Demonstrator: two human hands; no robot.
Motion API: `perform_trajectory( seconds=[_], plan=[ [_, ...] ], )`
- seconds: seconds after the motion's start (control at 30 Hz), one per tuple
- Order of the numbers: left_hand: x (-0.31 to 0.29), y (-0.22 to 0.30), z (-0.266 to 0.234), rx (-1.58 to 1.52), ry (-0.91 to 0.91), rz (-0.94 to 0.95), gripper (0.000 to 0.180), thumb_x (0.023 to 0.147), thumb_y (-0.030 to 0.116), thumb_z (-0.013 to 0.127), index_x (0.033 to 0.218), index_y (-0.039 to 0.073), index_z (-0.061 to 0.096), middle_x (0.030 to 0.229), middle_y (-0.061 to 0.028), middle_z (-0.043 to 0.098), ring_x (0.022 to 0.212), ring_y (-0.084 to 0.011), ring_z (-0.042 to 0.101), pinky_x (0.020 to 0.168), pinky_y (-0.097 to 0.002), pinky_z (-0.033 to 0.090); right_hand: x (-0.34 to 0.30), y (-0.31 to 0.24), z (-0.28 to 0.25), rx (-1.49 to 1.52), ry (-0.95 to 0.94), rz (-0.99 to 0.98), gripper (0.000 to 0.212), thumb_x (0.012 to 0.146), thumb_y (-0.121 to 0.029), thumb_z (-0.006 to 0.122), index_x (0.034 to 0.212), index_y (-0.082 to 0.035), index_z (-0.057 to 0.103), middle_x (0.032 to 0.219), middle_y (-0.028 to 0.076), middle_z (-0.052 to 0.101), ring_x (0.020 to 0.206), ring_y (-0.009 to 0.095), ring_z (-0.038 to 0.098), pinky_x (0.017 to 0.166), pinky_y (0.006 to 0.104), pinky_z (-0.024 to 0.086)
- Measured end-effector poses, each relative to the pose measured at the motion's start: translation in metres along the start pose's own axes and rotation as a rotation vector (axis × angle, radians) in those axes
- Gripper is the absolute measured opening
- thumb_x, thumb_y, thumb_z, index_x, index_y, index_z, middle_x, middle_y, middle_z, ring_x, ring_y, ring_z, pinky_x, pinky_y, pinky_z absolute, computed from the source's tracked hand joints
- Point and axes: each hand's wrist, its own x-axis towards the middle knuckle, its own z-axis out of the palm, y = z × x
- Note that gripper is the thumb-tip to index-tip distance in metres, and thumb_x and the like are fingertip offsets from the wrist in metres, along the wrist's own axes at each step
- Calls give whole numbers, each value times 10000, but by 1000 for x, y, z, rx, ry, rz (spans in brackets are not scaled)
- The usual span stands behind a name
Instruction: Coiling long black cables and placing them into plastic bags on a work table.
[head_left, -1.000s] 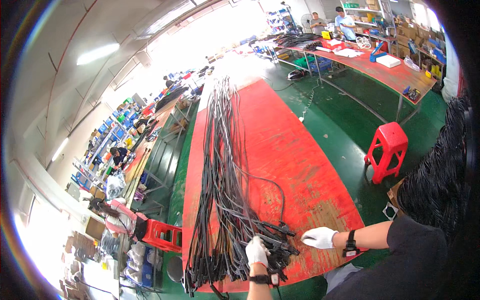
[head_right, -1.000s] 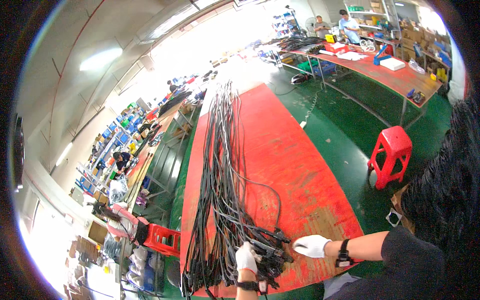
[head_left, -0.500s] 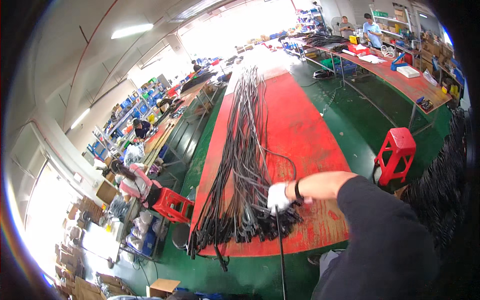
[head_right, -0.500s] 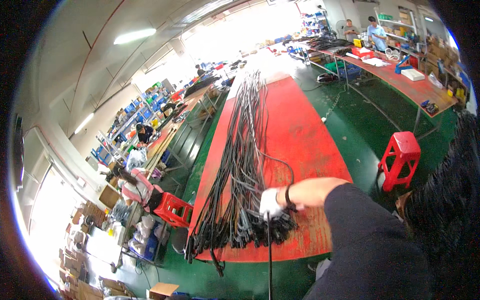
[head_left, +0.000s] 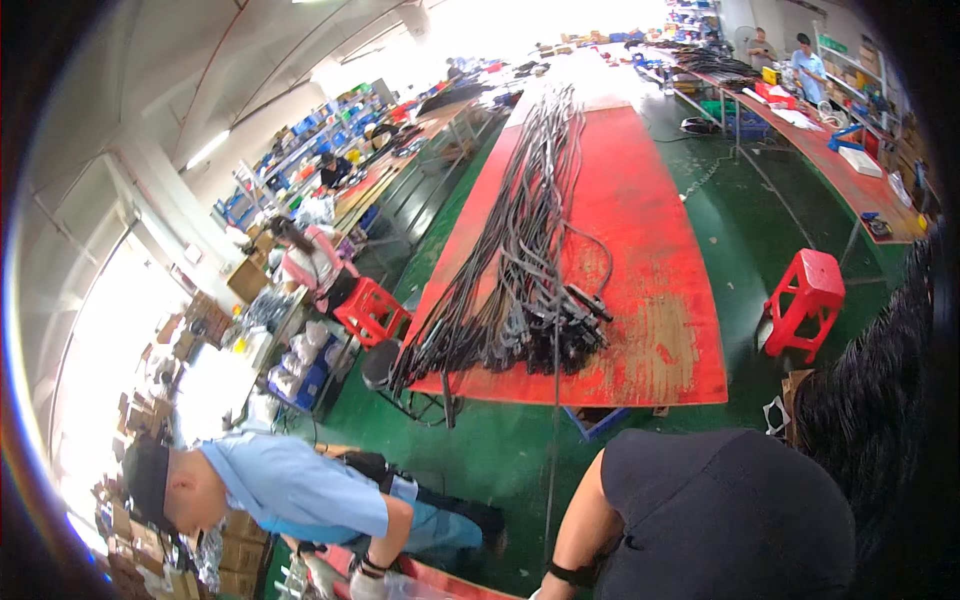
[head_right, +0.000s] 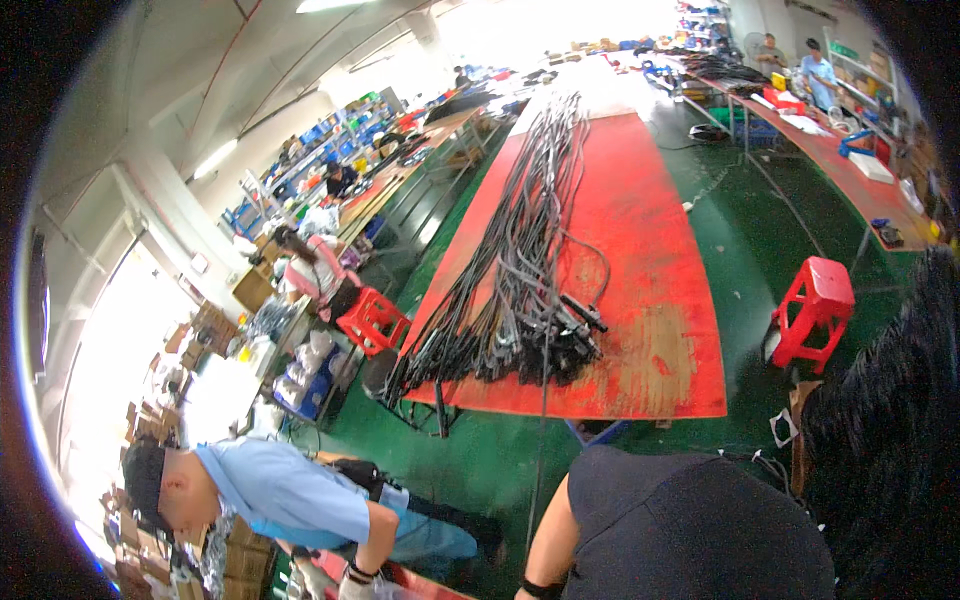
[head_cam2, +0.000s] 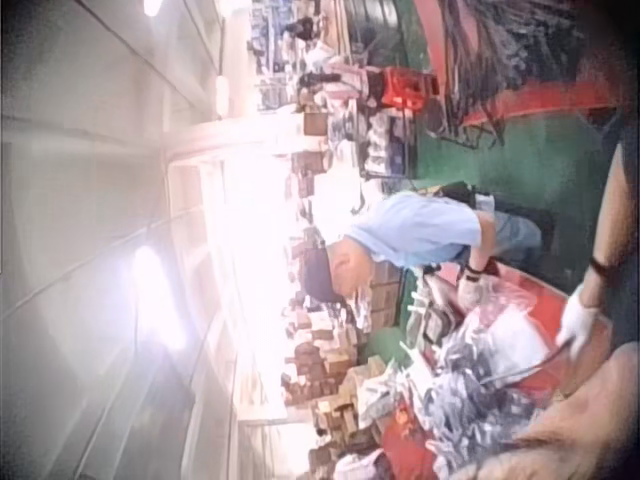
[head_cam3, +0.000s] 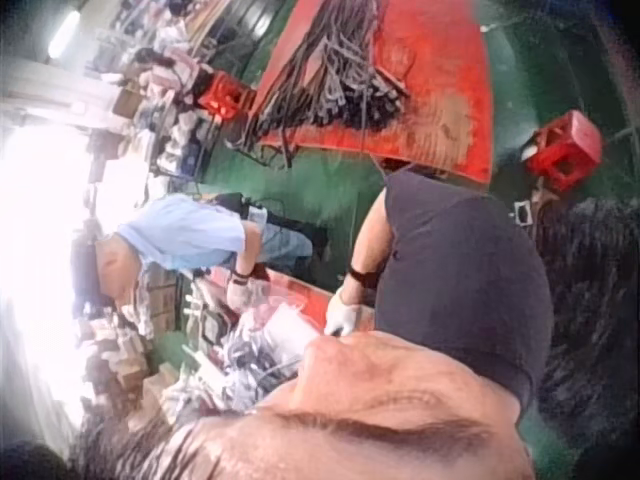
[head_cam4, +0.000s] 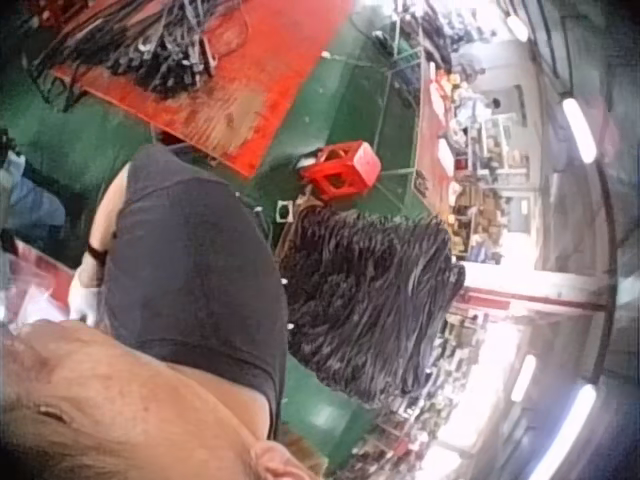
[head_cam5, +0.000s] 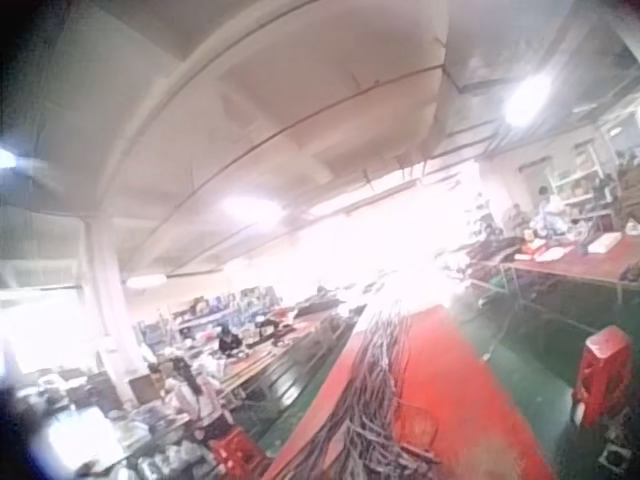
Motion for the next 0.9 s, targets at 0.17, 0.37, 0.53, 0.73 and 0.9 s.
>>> perform_trajectory(
  seconds=[0.17, 0.37, 0.53, 0.73, 0.9],
  plan=[
    [-160, 27, -190, -140, 575, 165, 239, 1049, 240, 577, 960, 34, 661, 629, 52, 439, 532, -98, 429, 496, -271, 365, -3, 47, -50, 493, -238, 435, 626, 1017, -430, 625, 1495, -37, 524, 1305, 127, 686, 1072, 225, 665, 822, 413, 583],
    [-521, 4, -223, -165, 1421, 388, 265, 1072, 294, 588, 1007, 47, 660, 650, 69, 388, 554, -71, 372, 521, -245, 350, -112, 81, -82, -27, 55, 445, 424, 1018, -355, 637, 1386, -145, 662, 1172, 163, 734, 1056, 320, 715, 916, 430, 557],
    [-503, -24, -181, -309, 1099, 364, 244, 1086, 297, 611, 1006, 66, 614, 668, 49, 424, 599, -91, 422, 580, -282, 410, -18, -27, -95, -476, -403, 18, 249, 967, -353, 678, 1196, -262, 714, 861, 101, 695, 778, 364, 696, 653, 475, 553],
    [-402, 4, -106, -34, 936, 173, 303, 1105, 343, 578, 1007, 58, 612, 810, -44, 620, 768, -159, 607, 752, -327, 518, 48, -75, -97, 37, -246, -318, 231, 1003, -334, 668, 1147, -174, 752, 1012, 105, 751, 920, 337, 711, 779, 431, 563],
    [-334, 29, -54, -154, 644, 195, 322, 1101, 356, 574, 1022, 46, 611, 793, -50, 607, 778, -221, 613, 797, -388, 518, 81, -31, -114, 10, -19, -214, 251, 1006, -323, 588, 1090, -141, 739, 970, 137, 747, 890, 367, 707, 801, 468, 554]
  ],
)
